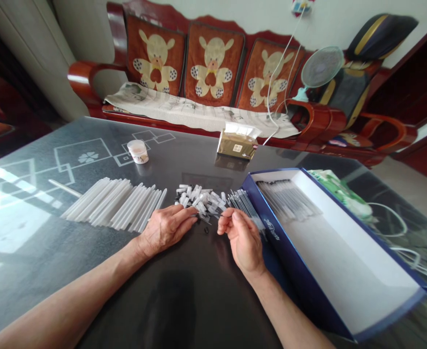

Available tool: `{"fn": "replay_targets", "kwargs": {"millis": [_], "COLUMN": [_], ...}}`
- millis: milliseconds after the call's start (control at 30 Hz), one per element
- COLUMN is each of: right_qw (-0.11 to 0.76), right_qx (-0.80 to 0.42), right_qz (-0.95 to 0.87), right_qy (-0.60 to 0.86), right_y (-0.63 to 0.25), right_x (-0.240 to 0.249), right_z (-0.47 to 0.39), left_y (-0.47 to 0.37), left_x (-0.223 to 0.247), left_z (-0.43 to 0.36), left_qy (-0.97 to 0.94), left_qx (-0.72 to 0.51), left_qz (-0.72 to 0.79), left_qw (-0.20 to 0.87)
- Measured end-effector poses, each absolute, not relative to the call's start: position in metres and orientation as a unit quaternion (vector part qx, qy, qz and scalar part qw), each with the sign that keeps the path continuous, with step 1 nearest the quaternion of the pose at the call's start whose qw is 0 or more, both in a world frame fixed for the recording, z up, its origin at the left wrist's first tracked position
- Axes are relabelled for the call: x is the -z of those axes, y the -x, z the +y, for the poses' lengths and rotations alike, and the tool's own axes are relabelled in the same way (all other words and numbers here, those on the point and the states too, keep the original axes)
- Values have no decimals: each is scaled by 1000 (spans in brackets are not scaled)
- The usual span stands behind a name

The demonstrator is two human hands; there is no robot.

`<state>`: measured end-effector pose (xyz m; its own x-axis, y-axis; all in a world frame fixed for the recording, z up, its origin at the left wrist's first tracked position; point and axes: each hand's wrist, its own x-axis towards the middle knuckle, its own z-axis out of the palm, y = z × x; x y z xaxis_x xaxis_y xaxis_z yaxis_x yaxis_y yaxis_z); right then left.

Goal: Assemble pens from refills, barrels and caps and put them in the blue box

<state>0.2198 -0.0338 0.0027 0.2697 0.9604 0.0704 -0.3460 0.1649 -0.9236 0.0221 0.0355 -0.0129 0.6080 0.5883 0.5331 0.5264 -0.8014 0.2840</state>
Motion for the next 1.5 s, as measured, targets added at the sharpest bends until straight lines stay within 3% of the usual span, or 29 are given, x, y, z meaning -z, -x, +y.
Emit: {"fn": "replay_targets", "kwargs": {"millis": [267, 567, 833, 1200, 1300, 1500], "right_qw": [635, 504, 667, 614, 550, 412], "right_qx": [-488, -444, -481, -543, -483, -172], "right_qz": [-396, -526, -329, -304, -412, -661], "right_qy": [449, 522, 465, 485, 542, 603], "right_y": [-218, -204, -219, -208, -206, -213], "right_x": [5, 2, -4, 7, 7, 1], "right_z": [-36, -46, -31, -30, -34, -38], "left_y": [-25, -28, -28, -30, -30, -30], "left_x": [10, 7, 12, 10, 11, 18], "left_z": [31, 23, 26, 22, 22, 25], "left_qy": [-898, -909, -895, -927, -928, -909], "left_qx": [-320, -322, -318, -287, -283, -310], "left_qz": [300, 261, 311, 243, 240, 280], "left_qw": [39, 42, -31, 15, 17, -5]}}
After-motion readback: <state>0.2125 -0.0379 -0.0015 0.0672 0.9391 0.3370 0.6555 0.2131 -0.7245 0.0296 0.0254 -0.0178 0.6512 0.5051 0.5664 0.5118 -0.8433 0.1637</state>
